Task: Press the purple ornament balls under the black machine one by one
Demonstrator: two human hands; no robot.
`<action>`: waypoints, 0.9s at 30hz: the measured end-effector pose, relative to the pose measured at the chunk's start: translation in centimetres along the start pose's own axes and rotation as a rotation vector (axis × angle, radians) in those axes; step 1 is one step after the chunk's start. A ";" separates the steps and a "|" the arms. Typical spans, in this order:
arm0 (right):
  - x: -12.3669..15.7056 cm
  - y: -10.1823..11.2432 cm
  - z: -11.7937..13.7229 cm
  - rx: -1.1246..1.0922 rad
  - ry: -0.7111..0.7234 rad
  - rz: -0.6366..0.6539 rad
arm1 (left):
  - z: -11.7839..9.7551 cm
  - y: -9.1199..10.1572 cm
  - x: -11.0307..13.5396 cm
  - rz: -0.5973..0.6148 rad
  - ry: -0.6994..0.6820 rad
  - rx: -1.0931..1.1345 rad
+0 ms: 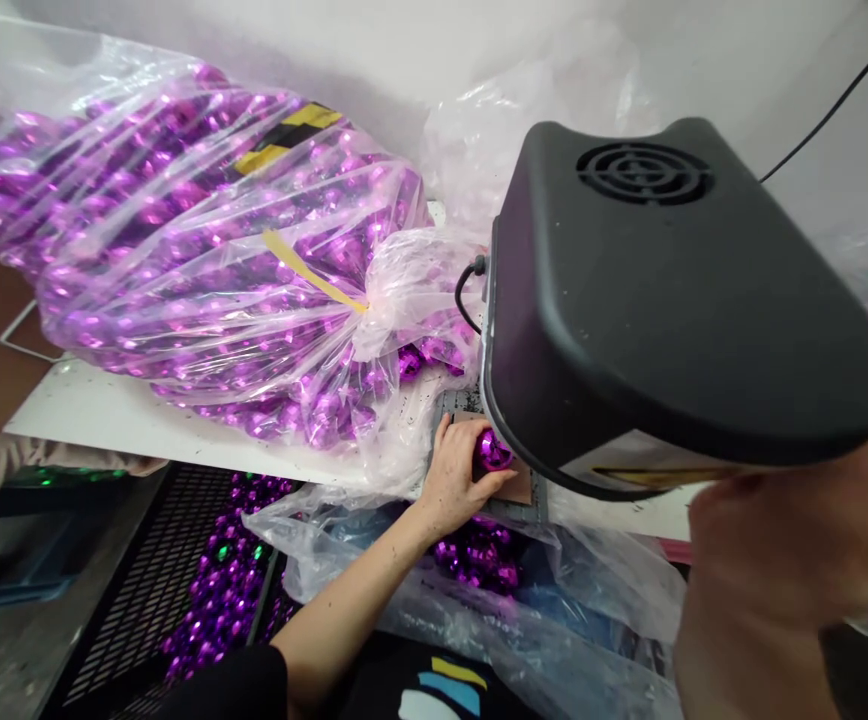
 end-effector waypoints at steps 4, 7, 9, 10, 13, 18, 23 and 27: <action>-4.1 -1.1 0.1 -0.043 0.042 0.004 | -0.9 1.0 2.1 -0.053 -0.067 0.042; -4.8 -1.7 -0.4 -0.086 0.008 0.018 | -2.8 2.1 5.3 0.081 -0.088 -0.013; -4.8 -1.8 -0.5 -0.096 0.001 0.005 | -3.9 2.7 7.2 0.246 -0.057 -0.081; -4.8 -1.9 -0.4 -0.102 -0.001 -0.004 | -4.2 3.1 7.7 0.310 -0.048 -0.102; -4.8 -2.1 -0.2 -0.106 -0.029 -0.019 | -3.5 4.9 6.2 0.294 -0.081 -0.146; -5.2 -2.5 -0.4 -0.105 -0.044 -0.002 | 1.7 9.8 -2.7 -0.090 0.037 -0.570; -5.5 -2.5 -0.4 -0.075 -0.003 -0.002 | 4.1 12.3 -6.9 -0.070 0.159 -0.676; -5.6 -2.6 -0.3 -0.077 0.009 0.006 | 2.0 12.7 -4.0 -0.088 0.134 -0.199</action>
Point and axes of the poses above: each hand's wrist, its own x-axis away from the middle knuckle, its own y-axis out of the back of the hand, z = x × y, the point moved 3 cm from there along -x, towards the middle knuckle, and after that the axes turned 9 degrees about z, right-handed, at the moved point
